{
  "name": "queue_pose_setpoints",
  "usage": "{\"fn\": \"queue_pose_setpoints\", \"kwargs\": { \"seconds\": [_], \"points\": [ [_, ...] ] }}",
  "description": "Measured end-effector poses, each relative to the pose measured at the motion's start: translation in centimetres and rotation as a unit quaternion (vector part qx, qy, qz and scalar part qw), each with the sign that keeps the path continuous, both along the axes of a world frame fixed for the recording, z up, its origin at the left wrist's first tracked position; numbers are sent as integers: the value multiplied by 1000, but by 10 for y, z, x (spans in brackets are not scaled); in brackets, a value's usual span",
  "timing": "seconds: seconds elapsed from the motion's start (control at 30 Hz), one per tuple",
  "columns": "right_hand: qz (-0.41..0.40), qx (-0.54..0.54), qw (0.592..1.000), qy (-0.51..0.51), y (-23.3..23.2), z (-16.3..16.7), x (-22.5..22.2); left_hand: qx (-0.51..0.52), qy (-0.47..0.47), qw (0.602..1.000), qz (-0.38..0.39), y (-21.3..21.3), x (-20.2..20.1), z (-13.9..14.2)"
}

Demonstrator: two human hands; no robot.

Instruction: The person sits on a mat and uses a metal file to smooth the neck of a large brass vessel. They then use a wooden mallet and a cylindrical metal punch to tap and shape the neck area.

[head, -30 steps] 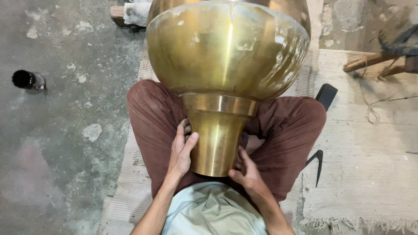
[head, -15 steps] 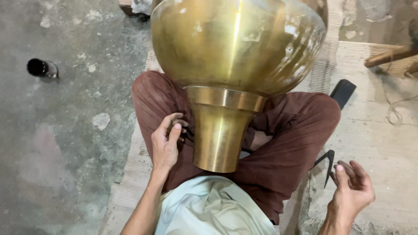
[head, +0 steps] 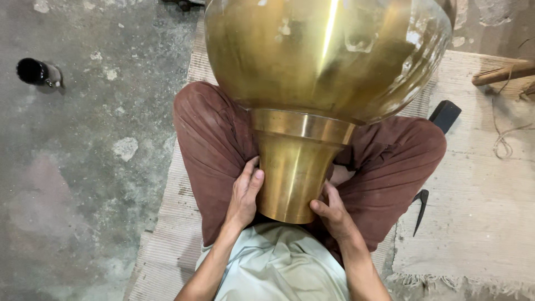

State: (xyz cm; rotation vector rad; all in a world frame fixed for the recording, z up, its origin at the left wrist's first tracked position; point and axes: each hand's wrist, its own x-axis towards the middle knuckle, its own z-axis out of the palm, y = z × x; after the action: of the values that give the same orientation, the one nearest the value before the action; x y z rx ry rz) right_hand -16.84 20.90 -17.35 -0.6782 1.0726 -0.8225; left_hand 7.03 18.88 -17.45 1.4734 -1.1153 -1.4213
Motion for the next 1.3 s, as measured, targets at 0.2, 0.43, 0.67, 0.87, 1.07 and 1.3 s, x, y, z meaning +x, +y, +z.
{"fn": "queue_pose_setpoints", "kwargs": {
  "seconds": [0.2, 0.43, 0.67, 0.87, 1.07, 1.3],
  "points": [
    [27, 15, 995, 90, -1, 15, -4, -21, -24, 999, -26, -12, 13, 7],
    [-191, -101, 954, 207, 18, 50, -69, -33, -114, 986, 114, -9, 52, 14],
    [-349, -88, 786, 503, 73, -7, -191, -128, -399, 881, 220, 13, 136, -47],
    [-73, -64, 694, 713, 127, -83, -162, -185, -482, 856, -15, 41, 118, -96],
    [-161, -157, 779, 586, 117, -70, -110, -85, -466, 869, -144, 32, 93, -95],
    [-202, -48, 816, 540, 104, -36, -90, -67, -322, 941, -79, 30, 96, -85]
  ]
}}
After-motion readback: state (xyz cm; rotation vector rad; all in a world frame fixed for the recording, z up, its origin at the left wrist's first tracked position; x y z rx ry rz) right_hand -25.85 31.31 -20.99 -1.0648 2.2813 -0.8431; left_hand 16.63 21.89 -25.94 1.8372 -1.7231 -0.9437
